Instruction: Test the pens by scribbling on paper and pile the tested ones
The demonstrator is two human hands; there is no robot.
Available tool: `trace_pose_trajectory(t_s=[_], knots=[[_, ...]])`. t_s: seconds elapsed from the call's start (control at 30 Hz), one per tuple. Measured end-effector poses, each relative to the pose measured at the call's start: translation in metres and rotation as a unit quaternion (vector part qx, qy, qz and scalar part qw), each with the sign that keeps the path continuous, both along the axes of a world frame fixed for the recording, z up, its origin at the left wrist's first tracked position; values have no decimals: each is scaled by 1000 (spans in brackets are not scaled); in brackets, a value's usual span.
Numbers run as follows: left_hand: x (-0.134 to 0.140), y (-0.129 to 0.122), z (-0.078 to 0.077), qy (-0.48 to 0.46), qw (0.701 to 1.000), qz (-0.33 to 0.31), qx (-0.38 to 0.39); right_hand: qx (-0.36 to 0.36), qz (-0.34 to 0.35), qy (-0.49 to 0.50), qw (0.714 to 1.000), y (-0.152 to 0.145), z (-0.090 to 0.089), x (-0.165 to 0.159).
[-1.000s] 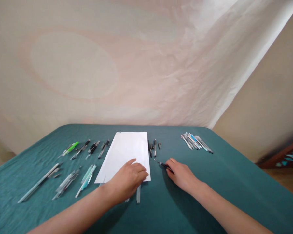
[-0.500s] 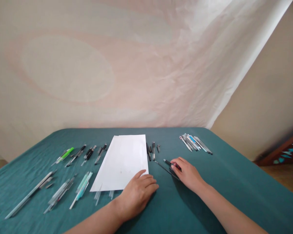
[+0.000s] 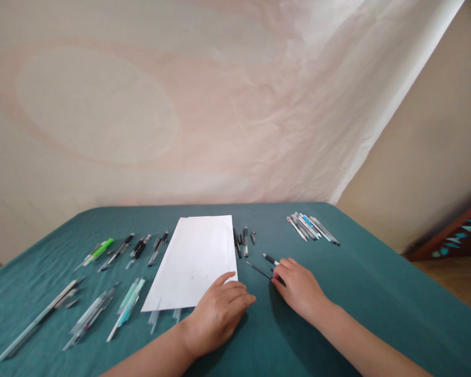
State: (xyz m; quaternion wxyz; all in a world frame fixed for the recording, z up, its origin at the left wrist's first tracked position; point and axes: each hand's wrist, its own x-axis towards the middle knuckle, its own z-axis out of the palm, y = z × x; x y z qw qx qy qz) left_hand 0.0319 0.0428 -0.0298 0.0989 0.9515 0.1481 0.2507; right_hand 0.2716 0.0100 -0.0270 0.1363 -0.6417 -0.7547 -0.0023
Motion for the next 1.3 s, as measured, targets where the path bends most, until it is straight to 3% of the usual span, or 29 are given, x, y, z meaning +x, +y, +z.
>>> trace_pose_trajectory(t_s=[0.2,0.5,0.77,0.9,0.97,1.03,1.1,1.17,1.23,1.3], knots=[[0,0,0,3,1000,6,7,-57,-35,-40,997,-4,6,2],[-1,1,1,2,1000,3,4,-38,-80,165,982,15,0,54],[-2,-2,5,-23,1000,4,1,-119,-76,120,983,13,-13,57],[-2,-4,4,-39,998,2,-39,-125,-93,147,977,16,-9,58],[1,-8,7,-76,990,21,-115,-135,-84,223,962,14,-1,52],[7,-13,14,-142,951,78,-263,-170,-28,328,929,8,9,38],[15,-18,22,-201,853,131,-463,-234,58,419,875,-1,15,19],[21,-20,28,-232,764,135,-587,-281,119,466,831,-10,16,-3],[23,-20,31,-235,727,132,-632,-297,149,490,806,-16,12,-21],[22,-18,30,-234,721,132,-639,-302,157,496,799,-19,6,-31]])
